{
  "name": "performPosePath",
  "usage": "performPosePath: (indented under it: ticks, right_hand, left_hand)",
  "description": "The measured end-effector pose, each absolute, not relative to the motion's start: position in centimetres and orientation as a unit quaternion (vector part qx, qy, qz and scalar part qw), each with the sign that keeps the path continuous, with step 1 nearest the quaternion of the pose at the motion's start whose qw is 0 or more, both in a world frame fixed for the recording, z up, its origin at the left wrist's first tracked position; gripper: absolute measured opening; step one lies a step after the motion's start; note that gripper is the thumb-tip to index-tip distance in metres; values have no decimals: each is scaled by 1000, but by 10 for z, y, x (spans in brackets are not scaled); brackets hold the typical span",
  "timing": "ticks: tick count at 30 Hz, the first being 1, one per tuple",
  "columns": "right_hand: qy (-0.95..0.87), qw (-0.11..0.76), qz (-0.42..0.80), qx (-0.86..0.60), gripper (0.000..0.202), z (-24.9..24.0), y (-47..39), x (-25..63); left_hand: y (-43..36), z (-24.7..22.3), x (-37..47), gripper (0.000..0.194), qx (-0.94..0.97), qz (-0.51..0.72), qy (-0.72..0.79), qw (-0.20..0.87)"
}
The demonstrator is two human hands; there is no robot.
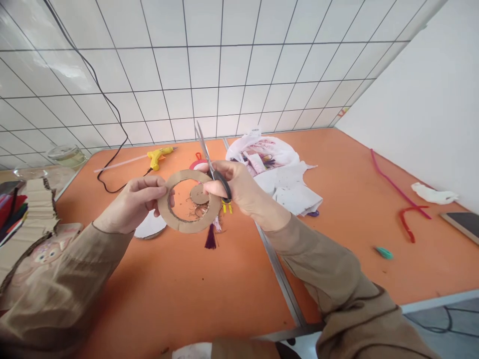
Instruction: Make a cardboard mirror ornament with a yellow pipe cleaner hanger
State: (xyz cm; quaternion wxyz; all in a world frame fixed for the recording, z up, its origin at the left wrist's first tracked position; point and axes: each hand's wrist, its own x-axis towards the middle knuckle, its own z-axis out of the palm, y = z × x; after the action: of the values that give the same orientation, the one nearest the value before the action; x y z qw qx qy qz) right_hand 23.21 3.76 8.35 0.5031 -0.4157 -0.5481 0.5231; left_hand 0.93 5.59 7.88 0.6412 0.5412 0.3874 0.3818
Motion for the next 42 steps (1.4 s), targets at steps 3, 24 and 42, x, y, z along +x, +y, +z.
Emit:
performPosePath:
  ticks: [3, 24, 42]
  right_hand:
    - [-551, 481, 534, -425, 16, 84, 36, 233]
    - [-511, 531, 540, -407, 10, 85, 37, 236]
    - [-574, 460, 532, -419, 3, 90, 31, 241]
  left_hand:
    - [55, 79, 9, 21, 546, 379, 379, 644]
    - [56, 75, 10, 26, 519, 363, 347, 691]
    - [56, 76, 11, 30, 531, 369, 344, 681]
